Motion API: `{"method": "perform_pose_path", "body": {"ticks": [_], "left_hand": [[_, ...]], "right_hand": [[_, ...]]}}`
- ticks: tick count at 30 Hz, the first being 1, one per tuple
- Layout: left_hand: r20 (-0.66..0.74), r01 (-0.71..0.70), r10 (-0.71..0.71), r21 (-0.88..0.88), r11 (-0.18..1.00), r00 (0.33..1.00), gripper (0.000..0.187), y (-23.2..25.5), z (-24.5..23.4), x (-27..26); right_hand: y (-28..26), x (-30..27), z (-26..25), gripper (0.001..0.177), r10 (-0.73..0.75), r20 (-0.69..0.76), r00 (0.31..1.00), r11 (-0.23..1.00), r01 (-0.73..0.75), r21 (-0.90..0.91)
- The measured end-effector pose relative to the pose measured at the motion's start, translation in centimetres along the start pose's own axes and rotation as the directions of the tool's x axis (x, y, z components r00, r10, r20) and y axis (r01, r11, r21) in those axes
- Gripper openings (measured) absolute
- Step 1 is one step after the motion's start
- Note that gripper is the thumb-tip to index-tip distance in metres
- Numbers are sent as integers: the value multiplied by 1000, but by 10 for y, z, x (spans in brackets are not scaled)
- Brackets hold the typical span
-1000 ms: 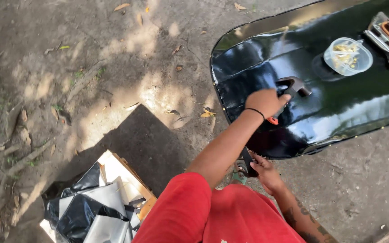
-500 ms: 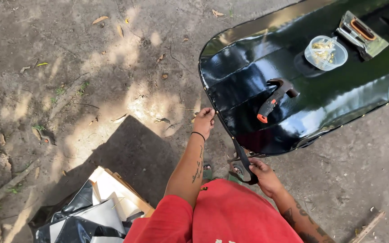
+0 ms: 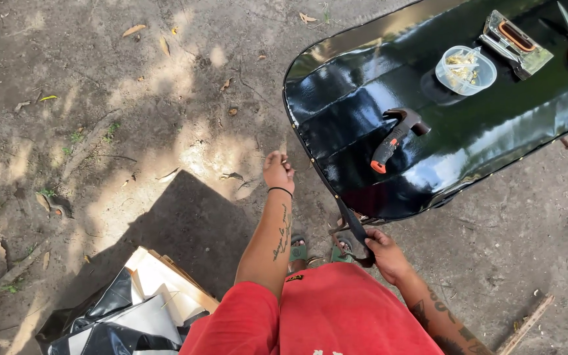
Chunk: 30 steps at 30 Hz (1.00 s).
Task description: Hammering decorative or functional tacks into black material to secure it to a furniture frame.
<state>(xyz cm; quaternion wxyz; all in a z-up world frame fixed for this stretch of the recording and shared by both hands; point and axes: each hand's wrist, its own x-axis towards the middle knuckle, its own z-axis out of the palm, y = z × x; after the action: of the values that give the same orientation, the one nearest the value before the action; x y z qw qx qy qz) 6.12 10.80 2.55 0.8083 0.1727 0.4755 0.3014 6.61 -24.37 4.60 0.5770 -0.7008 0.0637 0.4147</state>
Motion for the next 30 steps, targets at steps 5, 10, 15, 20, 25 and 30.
{"method": "perform_pose_path", "body": {"ticks": [5,10,15,20,25,30], "left_hand": [[-172,130,-154,-145,981,973,11,-24,-68,48],[-50,152,-160,-145,978,986,46,-8,-104,-12],[-101,192,-219,-229,954,970,44,-55,-163,-17],[73,82,-62,-305,949,995,56,-76,-146,-60],[5,-60,74,-533,844,997,30,-127,-128,-110],[-180,-132,72,-348,928,981,39,-192,-99,-180]], "right_hand": [[-26,-2,6,22,-95,-118,988,979,71,-192],[-37,2,2,26,-148,-117,982,821,57,-568],[-40,8,-16,22,-175,-67,982,678,71,-731],[-75,-10,-34,34,-199,74,977,515,169,-841],[-81,-1,-82,37,-168,270,948,430,316,-846],[-90,9,-98,49,-109,476,873,239,487,-840]]}}
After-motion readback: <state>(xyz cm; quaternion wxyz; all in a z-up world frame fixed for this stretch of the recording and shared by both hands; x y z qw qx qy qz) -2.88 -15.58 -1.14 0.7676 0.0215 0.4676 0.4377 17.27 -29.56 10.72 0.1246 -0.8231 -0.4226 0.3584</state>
